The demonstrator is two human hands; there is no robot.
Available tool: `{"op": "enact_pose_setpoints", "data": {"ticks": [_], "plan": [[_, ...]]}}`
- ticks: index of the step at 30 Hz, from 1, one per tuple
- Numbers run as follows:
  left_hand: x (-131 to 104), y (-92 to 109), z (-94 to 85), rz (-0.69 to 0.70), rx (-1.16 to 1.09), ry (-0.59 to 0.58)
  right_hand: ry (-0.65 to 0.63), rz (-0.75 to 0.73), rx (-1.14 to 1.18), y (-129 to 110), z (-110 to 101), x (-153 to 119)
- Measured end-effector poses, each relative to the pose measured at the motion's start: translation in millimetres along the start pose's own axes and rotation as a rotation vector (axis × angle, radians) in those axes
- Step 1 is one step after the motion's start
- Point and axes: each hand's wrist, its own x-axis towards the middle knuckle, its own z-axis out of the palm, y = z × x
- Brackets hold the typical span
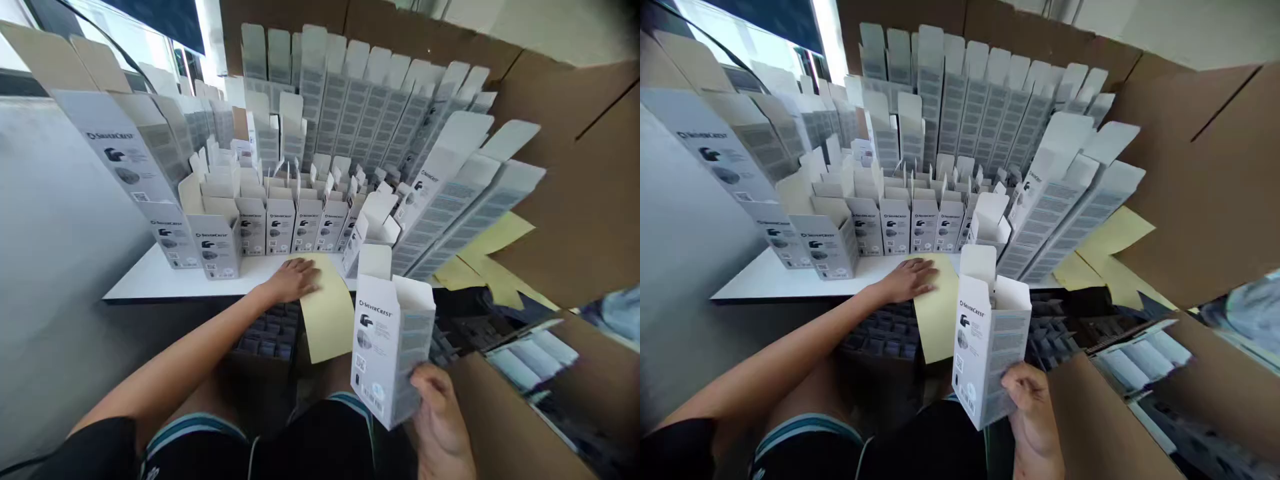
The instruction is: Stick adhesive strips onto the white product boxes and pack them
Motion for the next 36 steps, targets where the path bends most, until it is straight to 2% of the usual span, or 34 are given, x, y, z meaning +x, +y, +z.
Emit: {"op": "enact_pose_setpoints", "data": {"ticks": [5, 10, 15, 21, 25, 28, 30, 32, 34, 36], "plan": [[0.4, 4.3, 0.6, -0.014, 0.004, 0.007, 0.011, 0.004, 0.023, 0.1, 5.9, 4.4], [4.1, 4.1, -5.5, 0.001, -0.012, -0.012, -0.052, 0.041, 0.075, -2.5, 9.8, 4.5], [11.3, 1.9, -5.6, -0.009, -0.019, 0.004, -0.061, 0.031, 0.076, -3.1, 11.4, 4.3], [17.0, 6.9, -1.6, -0.06, -0.025, 0.16, -0.064, 0.064, 0.077, -2.2, 13.3, 3.0], [8.4, 16.8, -5.5, -0.1, -0.091, 0.312, -0.07, 0.113, 0.079, 3.8, 15.5, 1.1], [-14.9, 36.4, -6.7, -0.145, -0.164, 0.436, -0.076, 0.152, 0.082, 8.8, 19.1, 0.0], [-41.4, 59.4, -0.2, -0.156, -0.341, 0.509, -0.099, 0.178, 0.082, 10.3, 25.5, -0.8], [-74.9, 88.3, 13.9, -0.117, -0.82, 0.572, -0.136, 0.187, 0.075, 10.2, 37.0, -2.4], [-111.0, 117.0, 31.9, -0.051, -1.139, 0.516, -0.161, 0.191, 0.063, 9.3, 53.2, -5.6], [-144.0, 138.5, 47.6, -0.05, -1.172, 0.484, -0.188, 0.225, 0.057, 8.9, 72.1, -10.6]]}}
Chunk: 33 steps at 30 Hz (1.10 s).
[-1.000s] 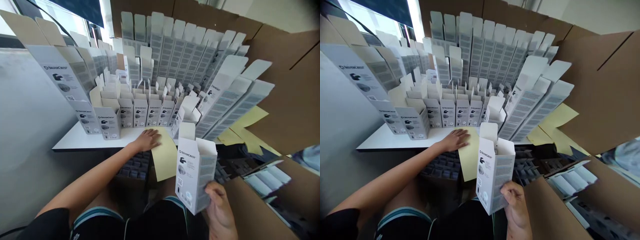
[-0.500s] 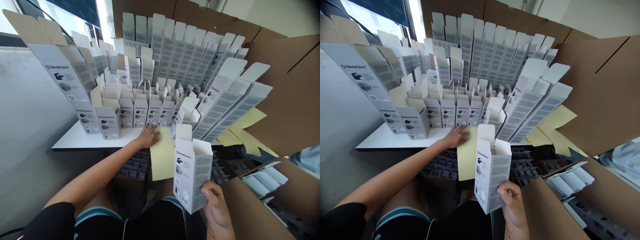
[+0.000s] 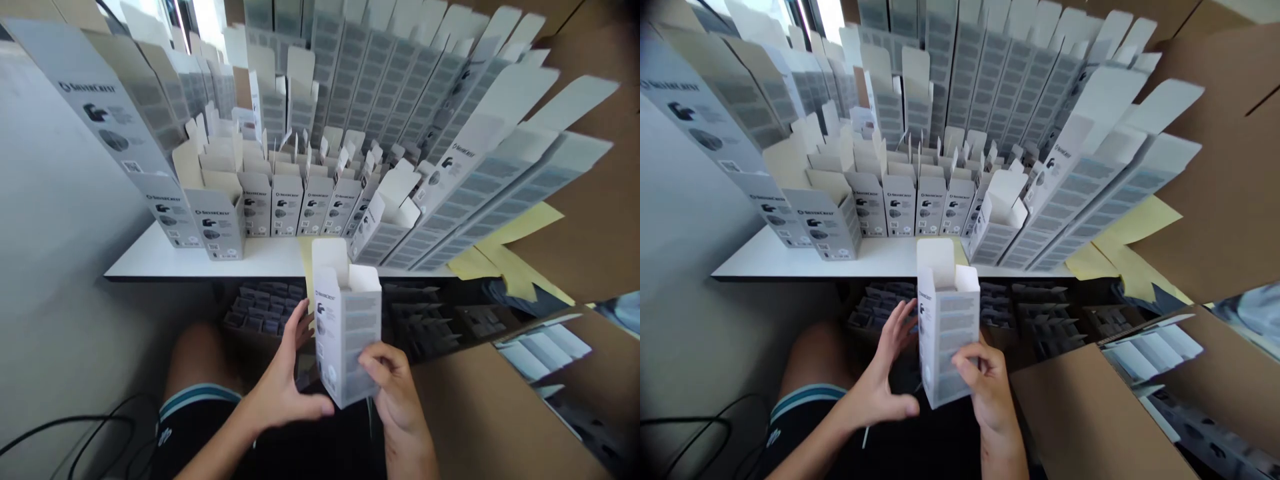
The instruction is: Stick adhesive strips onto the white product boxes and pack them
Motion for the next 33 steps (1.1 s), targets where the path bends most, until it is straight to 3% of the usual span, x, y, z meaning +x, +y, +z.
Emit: {"op": "enact_pose_setpoints", "data": {"ticks": [2, 4, 8, 10, 13, 17, 19, 21, 24, 29, 33], "plan": [[-28.1, 1.0, 1.2, 0.045, 0.136, 0.006, -0.045, 0.061, 0.024, 2.8, 19.8, -2.4], [-41.8, 2.6, -5.8, 0.123, 0.288, 0.008, -0.122, 0.133, 0.08, 6.3, 37.8, -5.5], [-42.9, 12.7, -26.5, 0.174, 0.386, 0.044, -0.23, 0.22, 0.171, 10.3, 62.9, -10.1], [-41.0, 20.1, -32.5, 0.181, 0.388, 0.092, -0.259, 0.193, 0.159, 9.6, 68.7, -10.5], [-42.0, 27.4, -35.1, 0.172, 0.323, 0.162, -0.225, -0.022, 0.018, 4.4, 67.9, -9.8], [-46.3, 28.1, -35.4, 0.076, 0.2, 0.264, -0.053, -0.606, -0.455, -12.0, 54.8, -11.6], [-47.1, 28.3, -35.8, 0.045, 0.158, 0.278, -0.107, -0.875, -0.69, -22.8, 48.9, -13.8], [-46.7, 29.8, -36.0, 0.038, 0.13, 0.273, -0.252, -1.057, -0.843, -33.2, 45.7, -15.5], [-45.3, 33.3, -35.4, 0.038, 0.097, 0.274, -0.424, -1.163, -0.976, -45.2, 44.8, -14.7], [-44.6, 35.8, -33.6, 0.024, 0.083, 0.289, -0.542, -1.321, -1.057, -56.2, 44.4, -5.8], [-44.4, 35.0, -32.9, 0.007, 0.085, 0.279, -0.623, -1.303, -1.102, -57.4, 44.7, -2.5]]}}
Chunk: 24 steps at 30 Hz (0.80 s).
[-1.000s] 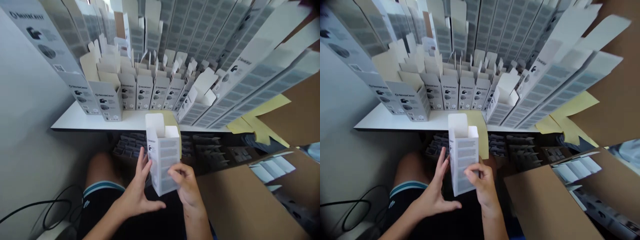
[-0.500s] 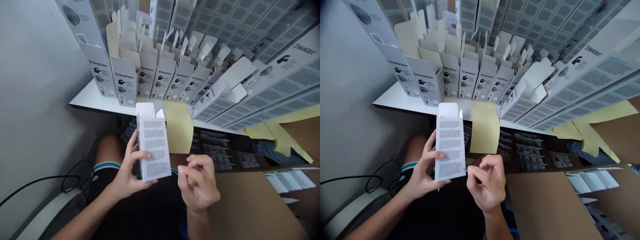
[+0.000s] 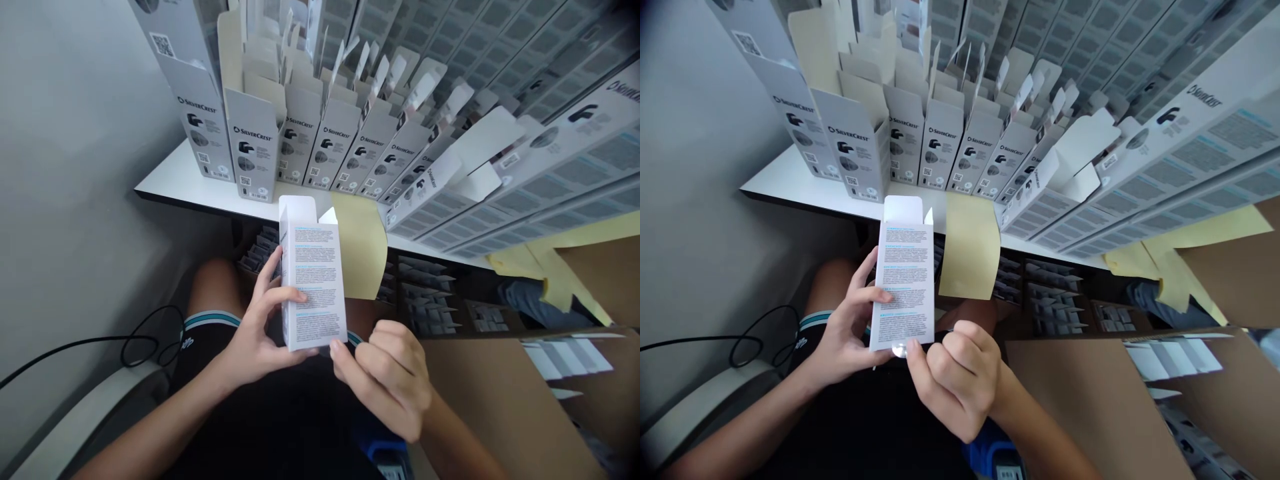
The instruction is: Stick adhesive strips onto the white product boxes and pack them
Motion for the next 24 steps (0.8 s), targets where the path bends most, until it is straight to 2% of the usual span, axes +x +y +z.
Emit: {"op": "enact_pose_setpoints", "data": {"ticks": [7, 16, 19, 22, 24], "plan": [[1.4, 1.0, 1.1, -0.02, -0.007, 0.001, 0.038, -0.119, 0.042, 2.5, 14.8, -5.8], [-1.2, 3.5, -0.8, -0.066, -0.024, -0.01, -0.052, -0.077, 0.134, 3.9, 13.6, -13.3], [-1.6, 4.3, -3.2, -0.042, -0.036, -0.015, -0.023, 0.024, 0.305, 4.4, 11.4, -11.3], [-1.9, 4.5, -4.0, -0.015, -0.003, -0.046, 0.1, 0.24, 0.474, 1.5, 11.2, -9.6], [-2.0, 4.7, -3.2, -0.014, -0.001, -0.061, 0.117, 0.347, 0.49, -2.5, 12.9, -9.2]]}}
